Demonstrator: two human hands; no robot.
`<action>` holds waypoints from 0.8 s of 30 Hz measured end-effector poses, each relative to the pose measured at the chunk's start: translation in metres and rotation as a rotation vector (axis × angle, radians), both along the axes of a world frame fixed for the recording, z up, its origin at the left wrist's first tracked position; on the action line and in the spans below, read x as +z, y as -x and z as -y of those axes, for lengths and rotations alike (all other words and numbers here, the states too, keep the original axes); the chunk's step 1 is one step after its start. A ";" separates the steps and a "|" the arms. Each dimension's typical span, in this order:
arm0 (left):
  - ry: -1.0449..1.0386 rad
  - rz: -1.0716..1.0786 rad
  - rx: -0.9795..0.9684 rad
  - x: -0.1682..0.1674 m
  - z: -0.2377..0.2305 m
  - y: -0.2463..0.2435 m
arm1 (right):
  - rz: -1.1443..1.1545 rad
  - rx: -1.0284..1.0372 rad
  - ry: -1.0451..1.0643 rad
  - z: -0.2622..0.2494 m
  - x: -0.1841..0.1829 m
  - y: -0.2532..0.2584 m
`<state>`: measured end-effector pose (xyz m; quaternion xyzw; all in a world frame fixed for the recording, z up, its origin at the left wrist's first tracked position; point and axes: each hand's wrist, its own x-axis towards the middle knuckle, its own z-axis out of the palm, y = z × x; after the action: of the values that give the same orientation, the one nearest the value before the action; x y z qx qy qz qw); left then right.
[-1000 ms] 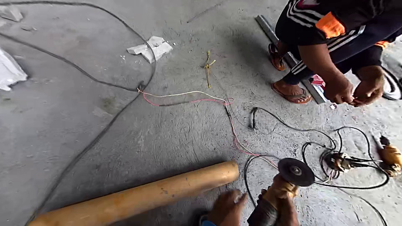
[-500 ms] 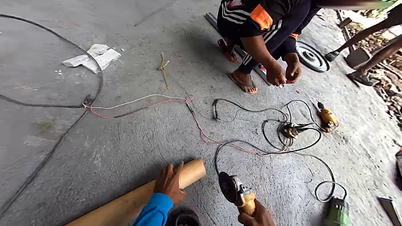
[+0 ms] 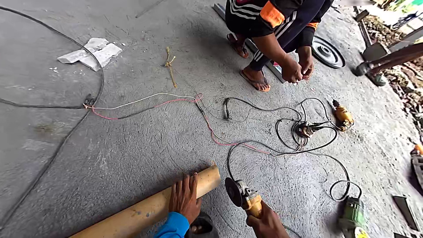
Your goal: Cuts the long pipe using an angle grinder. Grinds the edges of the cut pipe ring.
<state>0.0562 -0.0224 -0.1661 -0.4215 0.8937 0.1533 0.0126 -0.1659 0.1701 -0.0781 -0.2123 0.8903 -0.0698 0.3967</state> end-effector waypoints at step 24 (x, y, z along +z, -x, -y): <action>0.041 0.071 -0.016 0.002 -0.005 0.006 | -0.031 0.076 -0.119 0.010 0.003 0.000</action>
<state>0.0507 -0.0175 -0.1644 -0.4196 0.8990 0.1197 0.0371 -0.1656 0.1597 -0.0746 -0.2229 0.8904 0.0017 0.3970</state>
